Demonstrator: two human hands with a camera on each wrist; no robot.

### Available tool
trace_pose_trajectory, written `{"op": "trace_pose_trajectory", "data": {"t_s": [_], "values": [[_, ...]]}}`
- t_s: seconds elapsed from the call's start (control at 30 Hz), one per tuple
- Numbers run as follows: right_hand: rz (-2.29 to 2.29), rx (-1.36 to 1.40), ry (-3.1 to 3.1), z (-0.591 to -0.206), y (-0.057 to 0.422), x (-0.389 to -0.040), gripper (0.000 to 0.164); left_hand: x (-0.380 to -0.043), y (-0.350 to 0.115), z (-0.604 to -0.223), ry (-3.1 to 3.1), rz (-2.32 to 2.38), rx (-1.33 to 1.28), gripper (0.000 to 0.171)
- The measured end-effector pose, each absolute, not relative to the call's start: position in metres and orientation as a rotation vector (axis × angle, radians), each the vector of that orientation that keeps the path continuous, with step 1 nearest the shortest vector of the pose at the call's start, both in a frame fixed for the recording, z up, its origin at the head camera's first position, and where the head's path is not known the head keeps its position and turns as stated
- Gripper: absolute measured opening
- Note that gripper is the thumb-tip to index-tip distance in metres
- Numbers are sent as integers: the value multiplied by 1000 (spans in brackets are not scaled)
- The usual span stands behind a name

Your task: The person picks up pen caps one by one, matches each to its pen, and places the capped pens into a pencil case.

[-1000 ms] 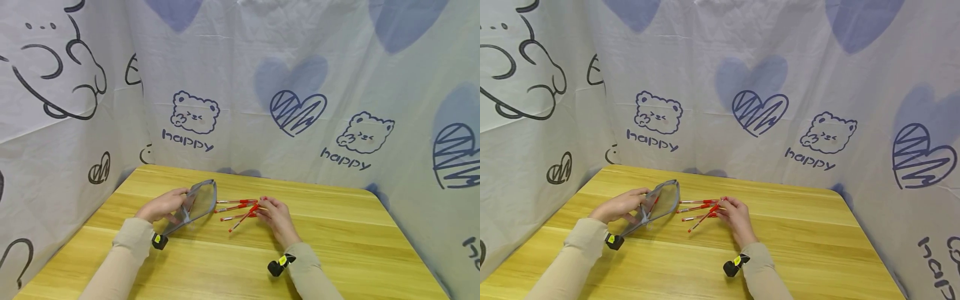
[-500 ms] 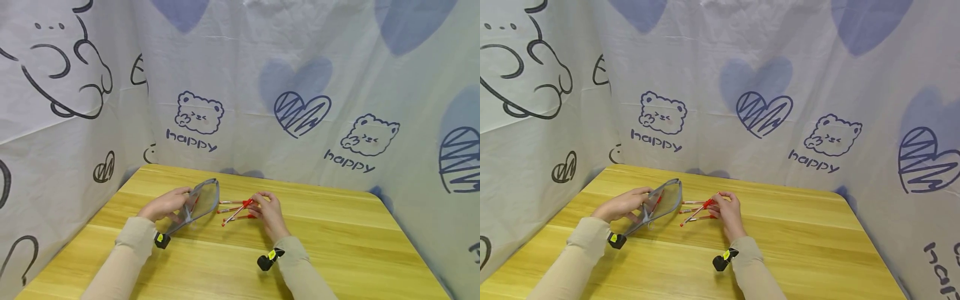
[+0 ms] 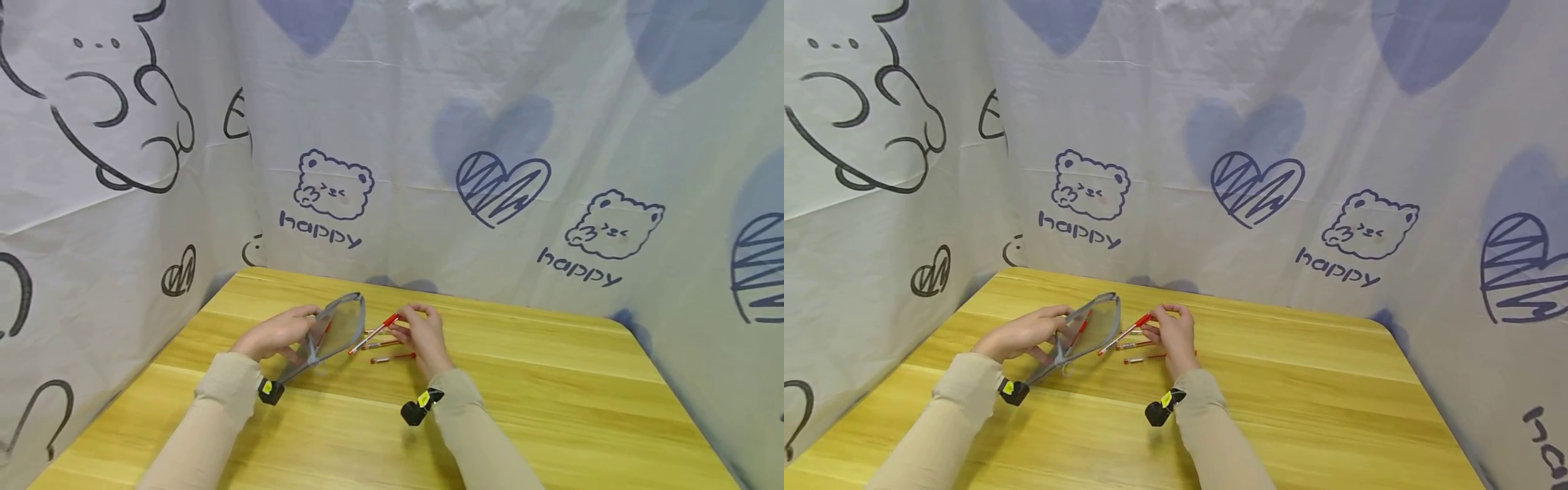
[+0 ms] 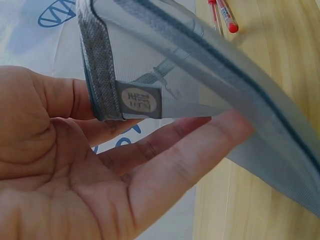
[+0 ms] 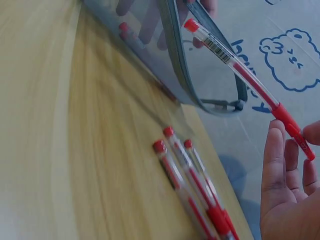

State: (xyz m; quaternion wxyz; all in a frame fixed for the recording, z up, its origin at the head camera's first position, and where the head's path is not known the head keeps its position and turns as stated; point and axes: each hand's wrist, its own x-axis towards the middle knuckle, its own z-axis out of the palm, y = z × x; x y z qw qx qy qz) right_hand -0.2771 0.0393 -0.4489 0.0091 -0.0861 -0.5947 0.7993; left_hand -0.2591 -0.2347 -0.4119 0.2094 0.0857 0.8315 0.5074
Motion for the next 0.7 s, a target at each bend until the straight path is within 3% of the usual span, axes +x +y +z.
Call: {"op": "trace_pose_trajectory", "data": {"t_s": [0.3, 0.7], "values": [[2446, -258, -1875, -441, 12, -283, 34, -258, -233, -411, 2299, 1412, 257, 35], [2364, -173, -2017, -449, -11, -283, 32, -257, -233, -411, 2292, 1393, 284, 39]]}}
